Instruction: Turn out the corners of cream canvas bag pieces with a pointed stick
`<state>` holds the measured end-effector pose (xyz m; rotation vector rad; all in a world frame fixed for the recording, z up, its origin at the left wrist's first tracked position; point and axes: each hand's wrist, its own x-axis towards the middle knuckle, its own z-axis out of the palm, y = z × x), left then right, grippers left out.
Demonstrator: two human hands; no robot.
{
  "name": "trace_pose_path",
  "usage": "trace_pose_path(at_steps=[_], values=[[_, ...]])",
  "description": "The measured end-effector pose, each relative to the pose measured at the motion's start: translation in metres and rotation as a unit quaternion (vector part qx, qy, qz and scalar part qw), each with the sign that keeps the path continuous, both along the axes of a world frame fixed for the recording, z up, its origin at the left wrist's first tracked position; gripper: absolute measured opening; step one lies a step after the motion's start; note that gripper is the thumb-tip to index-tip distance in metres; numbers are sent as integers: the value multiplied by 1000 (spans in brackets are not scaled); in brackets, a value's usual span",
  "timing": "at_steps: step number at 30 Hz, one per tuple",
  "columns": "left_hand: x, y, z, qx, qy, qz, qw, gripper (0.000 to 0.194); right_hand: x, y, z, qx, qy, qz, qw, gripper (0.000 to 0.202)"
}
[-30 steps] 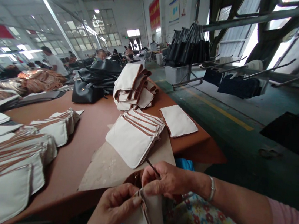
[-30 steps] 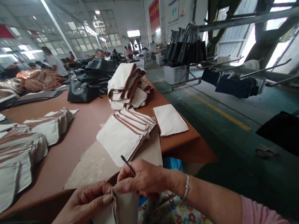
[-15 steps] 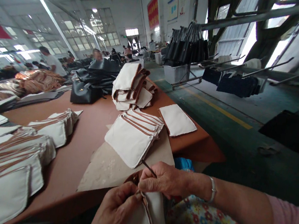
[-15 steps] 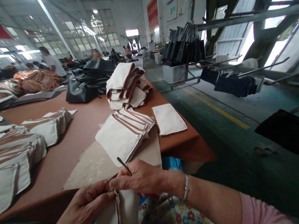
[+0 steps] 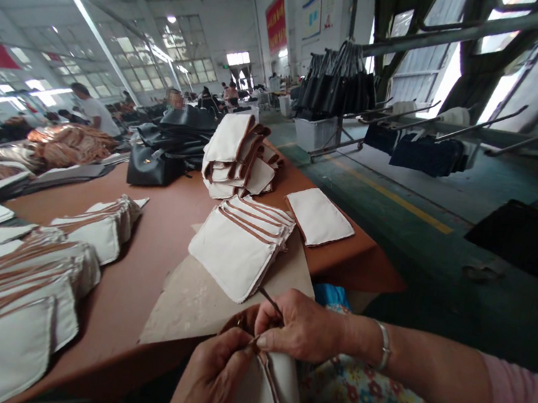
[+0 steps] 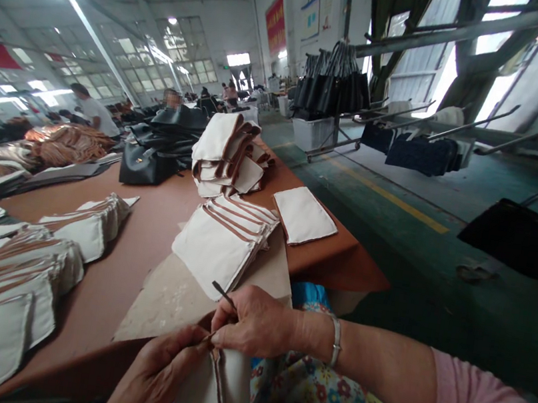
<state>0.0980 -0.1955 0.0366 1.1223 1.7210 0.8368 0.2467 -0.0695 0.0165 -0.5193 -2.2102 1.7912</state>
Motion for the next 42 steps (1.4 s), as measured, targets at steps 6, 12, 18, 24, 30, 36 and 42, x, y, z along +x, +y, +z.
trace_pose_path(at_steps=[6,12,18,24,30,36,42], values=[[-3,-4,1,-26,-55,29,998,24,5,-5,-7,65,109,-18,992,8],[5,-4,10,-21,-210,194,958,36,7,-5,-14,249,277,6,928,12],[11,-1,-1,-103,-314,103,938,47,17,-1,-12,444,287,52,847,14],[-2,-7,-14,-86,-172,45,980,45,21,-6,-21,477,263,39,838,16],[-2,-11,1,-15,-54,-27,998,43,24,-2,-9,20,98,21,995,40],[4,-6,15,77,96,-83,989,33,17,12,3,-16,18,143,989,38],[-1,-7,3,44,-37,-77,995,36,20,3,-9,-144,-7,119,982,37]])
